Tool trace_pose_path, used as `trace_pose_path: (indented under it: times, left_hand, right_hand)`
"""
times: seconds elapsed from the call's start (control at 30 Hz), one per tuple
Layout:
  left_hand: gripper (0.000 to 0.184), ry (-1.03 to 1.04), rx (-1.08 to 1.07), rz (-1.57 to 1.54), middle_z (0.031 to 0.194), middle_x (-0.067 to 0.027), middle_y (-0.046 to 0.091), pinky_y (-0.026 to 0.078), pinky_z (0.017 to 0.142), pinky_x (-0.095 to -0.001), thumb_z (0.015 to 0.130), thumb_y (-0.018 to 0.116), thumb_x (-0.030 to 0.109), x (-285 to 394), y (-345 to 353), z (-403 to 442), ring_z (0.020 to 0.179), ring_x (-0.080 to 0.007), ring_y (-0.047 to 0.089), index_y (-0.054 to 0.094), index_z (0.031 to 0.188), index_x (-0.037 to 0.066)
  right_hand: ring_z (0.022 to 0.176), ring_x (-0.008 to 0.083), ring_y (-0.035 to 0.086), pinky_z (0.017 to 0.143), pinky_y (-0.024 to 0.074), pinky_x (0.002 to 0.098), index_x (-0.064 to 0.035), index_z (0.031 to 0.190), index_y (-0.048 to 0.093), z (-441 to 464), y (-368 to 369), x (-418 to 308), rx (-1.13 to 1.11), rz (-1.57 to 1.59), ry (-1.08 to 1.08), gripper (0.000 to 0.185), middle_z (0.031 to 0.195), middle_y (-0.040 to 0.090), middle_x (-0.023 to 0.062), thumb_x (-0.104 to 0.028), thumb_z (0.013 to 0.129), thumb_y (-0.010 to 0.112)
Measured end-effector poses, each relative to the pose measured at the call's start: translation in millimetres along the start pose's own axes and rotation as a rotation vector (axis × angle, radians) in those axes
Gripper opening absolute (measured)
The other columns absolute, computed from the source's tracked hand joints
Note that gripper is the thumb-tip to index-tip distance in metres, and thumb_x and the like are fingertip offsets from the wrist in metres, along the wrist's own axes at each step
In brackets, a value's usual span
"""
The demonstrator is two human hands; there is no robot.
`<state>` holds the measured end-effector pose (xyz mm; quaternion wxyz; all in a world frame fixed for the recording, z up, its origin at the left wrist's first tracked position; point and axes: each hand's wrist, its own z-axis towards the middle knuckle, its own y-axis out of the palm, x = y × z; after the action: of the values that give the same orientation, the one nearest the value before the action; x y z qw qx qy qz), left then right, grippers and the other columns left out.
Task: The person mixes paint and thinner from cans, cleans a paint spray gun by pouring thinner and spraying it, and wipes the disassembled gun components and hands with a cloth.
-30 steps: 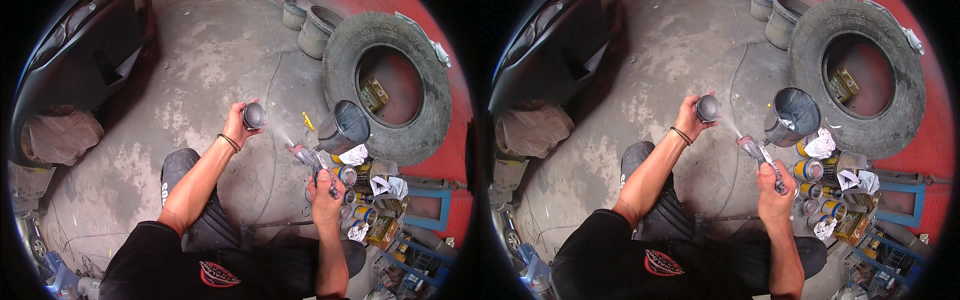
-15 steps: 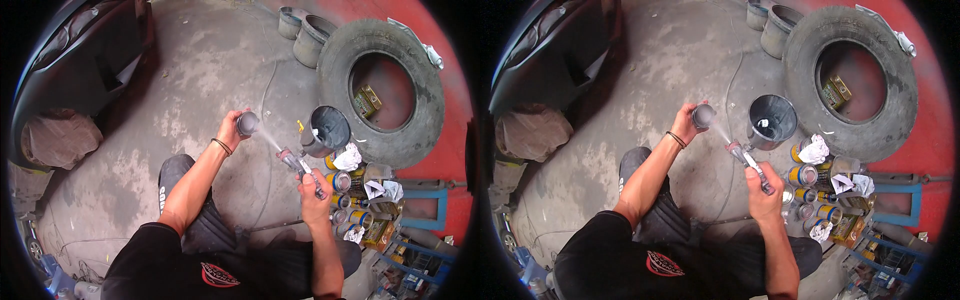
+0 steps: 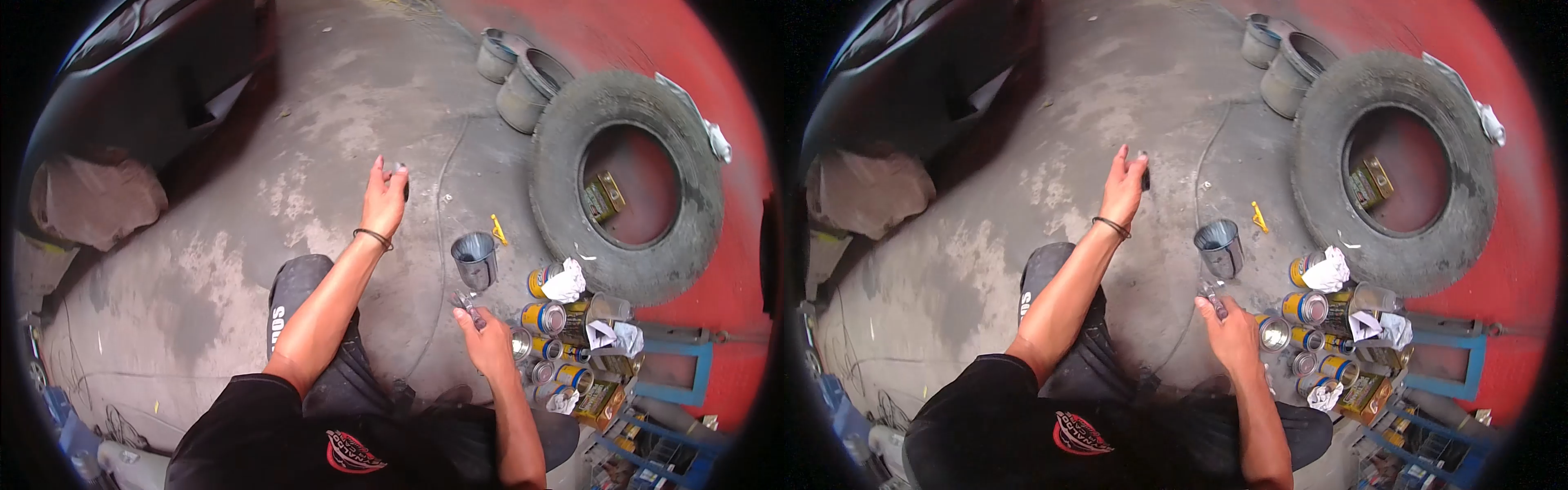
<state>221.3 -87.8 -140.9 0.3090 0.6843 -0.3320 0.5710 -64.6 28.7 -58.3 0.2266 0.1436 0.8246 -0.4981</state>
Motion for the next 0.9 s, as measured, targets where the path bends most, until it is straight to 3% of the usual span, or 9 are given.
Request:
trace_pose_path:
  times: [0.07, 0.17, 0.37, 0.5, 0.6, 0.73, 0.77, 0.87, 0.9]
  left_hand:
    - [0.089, 0.049, 0.033, -0.037, 0.150, -0.0270, 0.059, 0.048, 0.111, -0.0393, 0.102, 0.069, 0.041, 2.4, -7.7, 7.3, 0.132, -0.0306, 0.062, 0.028, 0.168, -0.002]
    - [0.089, 0.072, 0.088, -0.028, 0.146, -0.0261, 0.062, 0.052, 0.105, -0.0408, 0.100, 0.073, 0.037, 3.2, -17.9, 15.3, 0.121, -0.0297, 0.067, 0.029, 0.168, -0.001]
    - [0.090, 0.048, 0.120, -0.007, 0.150, -0.0308, 0.057, 0.048, 0.112, -0.0415, 0.099, 0.074, 0.033, -3.4, -36.0, 22.4, 0.134, -0.0357, 0.062, 0.027, 0.167, -0.003]
    - [0.092, 0.043, 0.069, -0.004, 0.154, -0.0341, 0.052, 0.046, 0.116, -0.0417, 0.098, 0.075, 0.031, -20.3, -30.9, 32.3, 0.141, -0.0380, 0.057, 0.025, 0.168, -0.003]
    - [0.096, -0.011, 0.008, 0.023, 0.152, -0.0268, 0.055, 0.052, 0.107, -0.0364, 0.098, 0.078, 0.026, -41.3, -17.8, 37.2, 0.128, -0.0269, 0.064, 0.021, 0.169, -0.002]
    - [0.095, -0.319, -0.171, -0.109, 0.148, -0.0145, 0.059, 0.055, 0.093, -0.0440, 0.097, 0.076, 0.032, -52.9, 11.6, 26.5, 0.119, -0.0238, 0.065, 0.023, 0.172, 0.009]
    - [0.076, -0.446, -0.179, -0.163, 0.135, -0.0073, 0.065, 0.052, 0.091, -0.0470, 0.097, 0.075, 0.037, -24.1, 17.8, 4.7, 0.116, -0.0230, 0.062, 0.044, 0.162, 0.014]
    - [0.050, -0.657, -0.455, -0.292, 0.126, -0.0059, 0.068, 0.049, 0.094, -0.0506, 0.096, 0.074, 0.037, -47.2, 37.3, 7.6, 0.120, -0.0242, 0.059, 0.061, 0.140, 0.015]
    - [0.031, -0.704, -0.465, -0.293, 0.124, -0.0054, 0.070, 0.047, 0.098, -0.0530, 0.099, 0.070, 0.039, -50.4, 45.9, 3.6, 0.120, -0.0270, 0.064, 0.066, 0.121, 0.018]
  right_hand:
    - [0.096, 0.0473, 0.075, 0.087, 0.0572, 0.0531, 0.0027, 0.108, 0.074, 20.9, 31.2, 29.6, 0.026, -0.251, 0.017, 0.061, 0.102, 0.078, 0.0238, -0.056, 0.105, 0.060]
    - [0.110, 0.0452, 0.074, 0.094, 0.0574, 0.0537, 0.0026, 0.112, 0.075, 51.3, 54.4, 39.7, -0.212, -0.511, 0.107, 0.061, 0.114, 0.077, 0.0251, -0.056, 0.105, 0.059]
    - [0.122, 0.0375, 0.071, 0.104, 0.0562, 0.0463, -0.0078, 0.126, 0.077, 116.6, 85.7, 25.7, -0.415, -0.743, 0.157, 0.055, 0.129, 0.076, 0.0172, -0.056, 0.102, 0.065]
    - [0.120, 0.0383, 0.072, 0.102, 0.0565, 0.0473, -0.0076, 0.125, 0.078, 119.2, 55.6, -8.3, -0.291, -0.749, 0.146, 0.055, 0.127, 0.076, 0.0194, -0.056, 0.103, 0.065]
    - [0.116, 0.0421, 0.072, 0.100, 0.0566, 0.0496, -0.0047, 0.123, 0.077, 97.7, 25.1, -19.3, -0.153, -0.599, 0.137, 0.058, 0.120, 0.076, 0.0237, -0.058, 0.103, 0.064]
    - [0.109, 0.0482, 0.072, 0.094, 0.0561, 0.0536, 0.0000, 0.115, 0.076, 46.8, -5.0, -37.8, 0.042, -0.262, 0.154, 0.067, 0.108, 0.076, 0.0293, -0.065, 0.100, 0.064]
    - [0.107, 0.0491, 0.072, 0.092, 0.0559, 0.0547, 0.0007, 0.114, 0.076, 34.4, -10.0, -41.4, 0.091, -0.190, 0.149, 0.070, 0.105, 0.076, 0.0301, -0.066, 0.099, 0.063]
    - [0.097, 0.0509, 0.072, 0.085, 0.0545, 0.0563, 0.0024, 0.104, 0.073, 3.9, -23.9, -46.7, 0.116, -0.093, 0.193, 0.074, 0.093, 0.075, 0.0300, -0.070, 0.097, 0.063]
    - [0.091, 0.0507, 0.071, 0.081, 0.0535, 0.0560, 0.0023, 0.100, 0.072, -3.5, -26.7, -46.5, 0.148, -0.070, 0.197, 0.072, 0.088, 0.074, 0.0289, -0.069, 0.097, 0.064]
